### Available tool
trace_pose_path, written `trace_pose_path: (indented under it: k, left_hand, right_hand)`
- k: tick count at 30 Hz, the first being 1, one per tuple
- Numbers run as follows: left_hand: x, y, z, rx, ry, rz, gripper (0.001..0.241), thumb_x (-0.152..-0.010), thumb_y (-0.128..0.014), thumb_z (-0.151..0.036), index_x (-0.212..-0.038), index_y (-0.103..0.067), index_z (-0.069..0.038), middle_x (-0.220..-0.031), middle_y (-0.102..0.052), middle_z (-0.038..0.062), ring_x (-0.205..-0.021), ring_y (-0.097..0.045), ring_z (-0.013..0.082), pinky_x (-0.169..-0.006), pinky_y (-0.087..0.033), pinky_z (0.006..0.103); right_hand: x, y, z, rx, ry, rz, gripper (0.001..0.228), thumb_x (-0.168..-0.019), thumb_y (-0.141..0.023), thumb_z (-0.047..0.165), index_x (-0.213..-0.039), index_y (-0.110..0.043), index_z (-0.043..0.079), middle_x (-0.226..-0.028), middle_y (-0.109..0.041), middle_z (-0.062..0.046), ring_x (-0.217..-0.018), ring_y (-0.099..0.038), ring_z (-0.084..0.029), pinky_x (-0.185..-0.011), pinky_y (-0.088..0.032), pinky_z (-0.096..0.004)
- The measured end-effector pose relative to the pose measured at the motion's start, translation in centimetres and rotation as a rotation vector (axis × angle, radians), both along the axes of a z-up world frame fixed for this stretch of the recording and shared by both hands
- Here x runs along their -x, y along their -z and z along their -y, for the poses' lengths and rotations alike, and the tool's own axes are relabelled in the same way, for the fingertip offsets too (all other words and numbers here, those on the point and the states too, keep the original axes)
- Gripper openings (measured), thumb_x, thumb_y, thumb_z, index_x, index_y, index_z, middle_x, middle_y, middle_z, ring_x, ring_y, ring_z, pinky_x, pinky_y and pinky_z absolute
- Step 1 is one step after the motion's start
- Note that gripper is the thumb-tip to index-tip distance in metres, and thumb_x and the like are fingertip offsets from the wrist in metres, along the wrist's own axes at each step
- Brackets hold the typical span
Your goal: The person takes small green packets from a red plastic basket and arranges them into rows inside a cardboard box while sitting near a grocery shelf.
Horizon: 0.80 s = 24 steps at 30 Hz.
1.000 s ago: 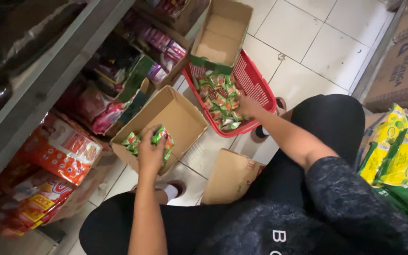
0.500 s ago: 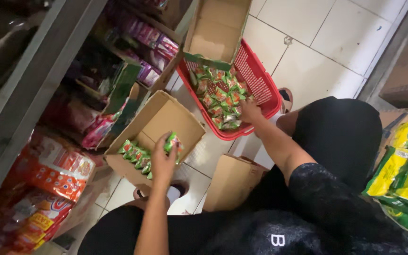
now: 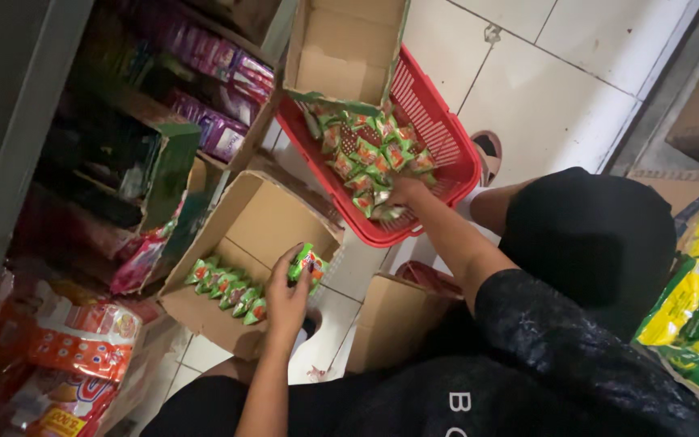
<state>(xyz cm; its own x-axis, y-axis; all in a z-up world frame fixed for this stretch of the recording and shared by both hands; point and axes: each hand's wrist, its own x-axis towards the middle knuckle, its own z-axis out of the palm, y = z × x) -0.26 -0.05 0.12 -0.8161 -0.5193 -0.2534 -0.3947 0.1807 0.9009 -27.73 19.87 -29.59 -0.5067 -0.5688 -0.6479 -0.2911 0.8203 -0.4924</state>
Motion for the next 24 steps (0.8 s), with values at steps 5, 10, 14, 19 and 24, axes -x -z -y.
trace_pose_path:
  k: [5,10,14,19,24]
  left_hand:
    - [0.5,-1.2,-0.3,-0.018,0.018,-0.038,0.040,-0.095,-0.063,0.000,-0.136,-0.061,-0.002,-0.131,-0.068,0.013,-0.120,-0.064,0.0201,-0.102,-0.048,0.0306]
    - [0.0,-1.4,-0.3,0.038,0.026,-0.027,0.041,-0.094,-0.064,0.000,-0.135,-0.062,-0.002,-0.130,-0.069,0.013,-0.119,-0.065,0.0200,-0.101,-0.049,0.0317]
    - [0.1,-0.8,-0.5,-0.062,-0.045,-0.068,0.040,-0.094,-0.063,-0.001,-0.134,-0.062,-0.003,-0.130,-0.069,0.012,-0.117,-0.066,0.0199,-0.099,-0.052,0.0318]
    - [0.1,-0.4,0.0,0.027,-0.033,-0.192,0.040,-0.093,-0.065,-0.001,-0.132,-0.063,-0.003,-0.127,-0.070,0.012,-0.117,-0.066,0.0208,-0.101,-0.050,0.0323]
    - [-0.1,0.2,0.2,0.069,-0.070,-0.242,0.040,-0.092,-0.067,-0.004,-0.132,-0.064,-0.004,-0.125,-0.070,0.012,-0.114,-0.066,0.0193,-0.100,-0.050,0.0321]
  right_hand:
    - [-1.0,-0.2,0.5,-0.078,-0.044,-0.270,0.035,-0.074,-0.072,0.023,-0.101,-0.076,0.003,-0.104,-0.074,-0.024,-0.099,-0.071,-0.040,-0.086,-0.056,-0.049]
    - [-1.1,-1.2,0.5,-0.089,-0.102,-0.238,0.032,-0.076,-0.070,0.021,-0.104,-0.078,0.007,-0.104,-0.075,-0.020,-0.099,-0.074,-0.036,-0.086,-0.058,-0.047]
    - [-0.9,-2.6,0.1,-0.100,-0.159,-0.401,0.034,-0.072,-0.068,0.015,-0.105,-0.078,0.017,-0.102,-0.074,-0.016,-0.098,-0.072,-0.037,-0.084,-0.057,-0.050]
    - [2.2,-5.5,0.5,-0.092,0.008,-0.477,0.032,-0.082,-0.067,0.019,-0.113,-0.072,0.011,-0.101,-0.074,-0.018,-0.091,-0.072,-0.038,-0.076,-0.057,-0.053]
    - [7.1,-10.2,1.5,0.166,-0.141,-0.414,0.033,-0.080,-0.075,0.028,-0.105,-0.074,0.007,-0.097,-0.074,-0.020,-0.088,-0.070,-0.037,-0.078,-0.056,-0.048]
